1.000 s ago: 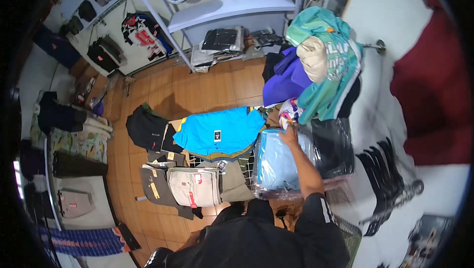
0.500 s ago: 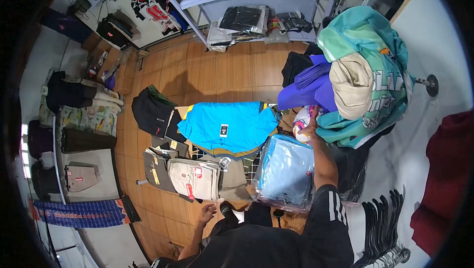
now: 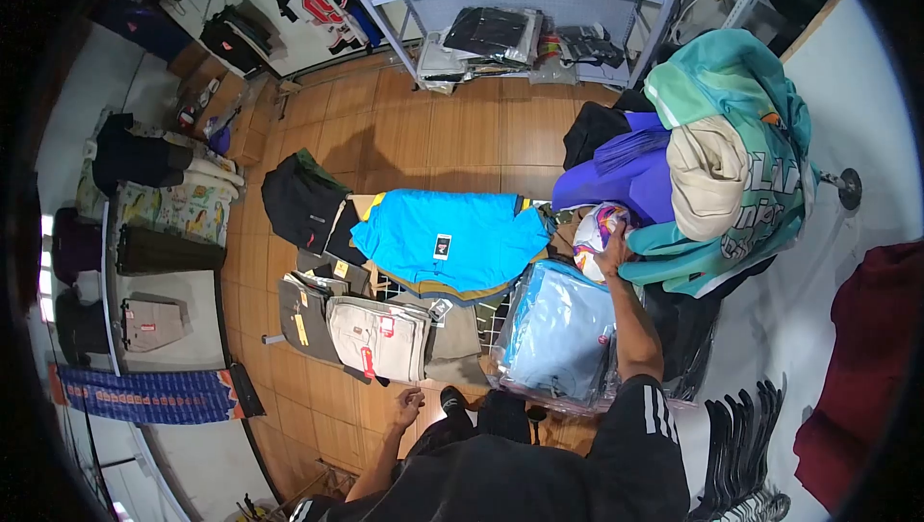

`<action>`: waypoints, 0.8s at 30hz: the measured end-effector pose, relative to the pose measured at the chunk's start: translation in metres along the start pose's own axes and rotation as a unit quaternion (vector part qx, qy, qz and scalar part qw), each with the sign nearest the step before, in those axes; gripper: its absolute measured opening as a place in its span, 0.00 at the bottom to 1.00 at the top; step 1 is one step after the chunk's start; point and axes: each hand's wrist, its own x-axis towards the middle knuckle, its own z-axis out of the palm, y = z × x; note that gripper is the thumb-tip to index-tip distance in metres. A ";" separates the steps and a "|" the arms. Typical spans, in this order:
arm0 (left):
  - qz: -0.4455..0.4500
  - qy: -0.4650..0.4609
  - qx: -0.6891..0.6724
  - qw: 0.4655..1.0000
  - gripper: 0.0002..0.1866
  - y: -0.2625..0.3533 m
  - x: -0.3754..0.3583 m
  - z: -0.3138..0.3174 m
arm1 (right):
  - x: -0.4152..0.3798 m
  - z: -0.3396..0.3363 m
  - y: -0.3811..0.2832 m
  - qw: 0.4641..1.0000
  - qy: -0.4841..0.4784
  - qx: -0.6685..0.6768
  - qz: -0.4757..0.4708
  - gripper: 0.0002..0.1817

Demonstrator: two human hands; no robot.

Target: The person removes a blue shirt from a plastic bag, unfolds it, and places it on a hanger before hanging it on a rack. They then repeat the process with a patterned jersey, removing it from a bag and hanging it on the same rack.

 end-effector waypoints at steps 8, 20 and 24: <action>0.131 -0.025 -0.025 0.991 0.21 0.057 0.013 0.025 | -0.062 -0.063 -0.085 0.995 0.048 0.043 -0.075 0.58; 0.255 0.115 -0.149 0.948 0.51 0.121 -0.025 -0.003 | -0.344 -0.101 -0.282 0.939 -0.086 0.242 -0.230 0.59; 0.236 0.126 -0.200 0.943 0.47 0.059 -0.057 -0.073 | -0.439 -0.101 -0.338 0.926 -0.093 0.203 -0.304 0.63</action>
